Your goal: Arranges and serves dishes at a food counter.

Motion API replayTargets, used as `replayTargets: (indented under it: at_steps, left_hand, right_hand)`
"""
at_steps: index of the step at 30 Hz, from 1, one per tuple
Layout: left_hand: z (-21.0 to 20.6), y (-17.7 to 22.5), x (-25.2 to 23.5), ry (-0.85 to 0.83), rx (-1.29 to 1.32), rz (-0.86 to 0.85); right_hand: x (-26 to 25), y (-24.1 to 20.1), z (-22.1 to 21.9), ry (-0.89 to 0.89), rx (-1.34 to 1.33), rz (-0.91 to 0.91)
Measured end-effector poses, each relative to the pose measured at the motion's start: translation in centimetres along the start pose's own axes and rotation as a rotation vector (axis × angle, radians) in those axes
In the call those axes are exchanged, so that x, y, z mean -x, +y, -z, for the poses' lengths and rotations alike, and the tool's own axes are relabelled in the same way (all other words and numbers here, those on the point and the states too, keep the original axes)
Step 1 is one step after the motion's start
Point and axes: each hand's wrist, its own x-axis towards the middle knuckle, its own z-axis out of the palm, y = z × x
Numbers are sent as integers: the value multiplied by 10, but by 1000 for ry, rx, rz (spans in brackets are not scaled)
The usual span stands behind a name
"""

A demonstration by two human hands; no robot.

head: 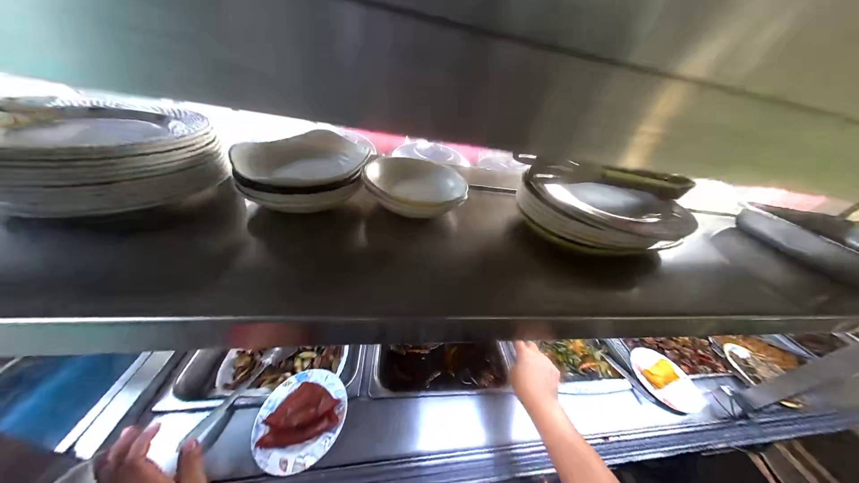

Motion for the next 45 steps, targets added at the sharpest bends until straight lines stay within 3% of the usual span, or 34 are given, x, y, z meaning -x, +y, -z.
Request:
replayTargets:
  at_steps: [4,14,17,22,28,37,45]
  left_hand:
    - [-2,16,-4,5,-168,147]
    - [-6,21,-10,-109,-284,221]
    - [-8,21,-12,-110,-311,240]
    - [-8,20,-9,-97,-323,229]
    - [-10,13,-9,-98,-312,216]
    - [-11,7,-9,-120,-337,211]
    - [-7,13,-9,-186,-318,240]
  right_hand:
    - [-24,0,11,-6,67,51]
    - [-48,-4,-6,-64,134,99]
    - [-52,-7,-5,-159,55,45]
    - [-60,-3,-20,-144,-122,37]
    - [-45,13,-19,-50,-159,120]
    - [2,24,-19,-76,-91,145]
    - [-16,31,-15,-40,-94,93]
